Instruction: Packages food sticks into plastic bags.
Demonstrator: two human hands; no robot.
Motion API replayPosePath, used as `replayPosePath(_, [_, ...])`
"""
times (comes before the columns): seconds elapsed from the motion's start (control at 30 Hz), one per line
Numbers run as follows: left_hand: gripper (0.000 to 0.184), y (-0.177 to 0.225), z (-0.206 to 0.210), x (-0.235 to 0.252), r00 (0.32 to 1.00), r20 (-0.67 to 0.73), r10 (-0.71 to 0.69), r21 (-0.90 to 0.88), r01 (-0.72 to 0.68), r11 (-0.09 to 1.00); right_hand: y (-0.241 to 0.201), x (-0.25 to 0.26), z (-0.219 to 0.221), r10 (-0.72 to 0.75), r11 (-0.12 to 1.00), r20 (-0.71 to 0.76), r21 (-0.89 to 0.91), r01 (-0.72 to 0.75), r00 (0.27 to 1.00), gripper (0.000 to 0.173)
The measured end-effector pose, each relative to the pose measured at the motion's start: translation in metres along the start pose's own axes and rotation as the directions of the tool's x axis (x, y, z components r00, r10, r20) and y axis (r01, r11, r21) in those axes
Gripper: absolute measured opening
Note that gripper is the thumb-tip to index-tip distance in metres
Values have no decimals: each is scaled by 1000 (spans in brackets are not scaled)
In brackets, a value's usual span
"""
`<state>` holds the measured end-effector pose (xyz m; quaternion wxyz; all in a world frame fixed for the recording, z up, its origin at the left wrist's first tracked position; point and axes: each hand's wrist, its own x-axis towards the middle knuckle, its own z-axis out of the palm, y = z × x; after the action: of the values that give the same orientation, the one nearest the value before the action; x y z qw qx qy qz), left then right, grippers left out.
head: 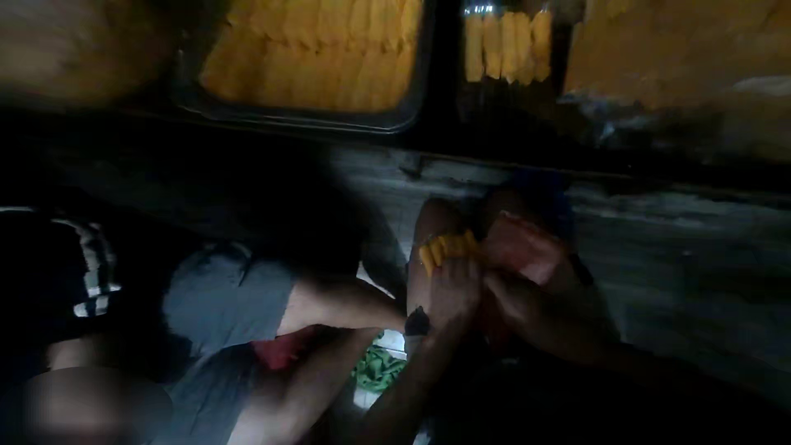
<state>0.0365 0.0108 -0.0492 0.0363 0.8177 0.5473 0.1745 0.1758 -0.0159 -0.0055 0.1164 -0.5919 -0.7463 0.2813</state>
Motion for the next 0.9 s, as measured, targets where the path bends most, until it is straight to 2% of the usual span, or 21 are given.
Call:
replayPosePath(0.03, [14, -3, 3, 3, 1000, 15, -4, 3, 4, 1000, 5, 0, 8, -35, 999, -97, -14, 34, 995, 24])
replayPosePath(0.1, [15, -5, 5, 6, 998, 55, -18, -9, 18, 1000, 11, 0, 14, -44, 999, -141, 7, 45, 989, 23])
replayPosePath(0.13, [14, -6, 7, 6, 999, 32, -15, 1, 15, 1000, 13, -1, 9, -53, 998, -78, 32, 56, 996, 25])
replayPosePath(0.2, [11, -5, 9, 7, 1000, -9, 3, 27, -3, 1000, 15, 1, 8, -72, 996, -91, 47, 76, 993, 25])
replayPosePath(0.27, [12, -4, 7, 8, 1000, 11, 6, 29, -6, 1000, 17, 1, 12, -95, 993, -150, 52, 104, 984, 22])
replayPosePath(0.37, [16, -5, 9, 7, 1000, 22, -7, 23, 7, 1000, 21, 0, 9, -95, 989, -99, 107, 106, 991, 26])
replayPosePath(0.47, [22, -1, -12, 6, 986, 149, -77, 9, 76, 997, 19, 6, 7, 7, 994, -94, 112, 3, 996, 24])
replayPosePath(0.5, [24, 1, -23, 4, 973, 204, -111, 28, 108, 994, 16, 7, 0, 59, 990, -34, 131, -54, 998, 25])
replayPosePath(0.6, [39, 5, -64, -4, 872, 410, -266, 122, 236, 964, 11, 14, -28, 42, 988, 115, 143, -59, 992, 31])
replayPosePath(0.63, [42, 4, -77, -5, 852, 437, -287, 136, 253, 958, 10, 15, -34, 1, 985, 103, 170, -18, 995, 29])
replayPosePath(0.7, [40, -2, -105, -2, 831, 477, -287, 66, 292, 954, 9, 17, -41, -150, 961, -39, 230, 155, 988, 21])
replayPosePath(0.77, [34, -15, -131, 5, 869, 449, -208, -89, 276, 957, 4, 21, -56, -272, 913, -163, 269, 308, 948, 15])
replayPosePath(0.83, [29, -28, -156, 23, 925, 368, -93, -234, 189, 954, -3, 29, -79, -341, 864, -269, 289, 413, 901, 10])
replayPosePath(0.9, [24, -35, -181, 51, 943, 334, 1, -329, 116, 937, -8, 42, -106, -387, 825, -346, 285, 489, 855, 8])
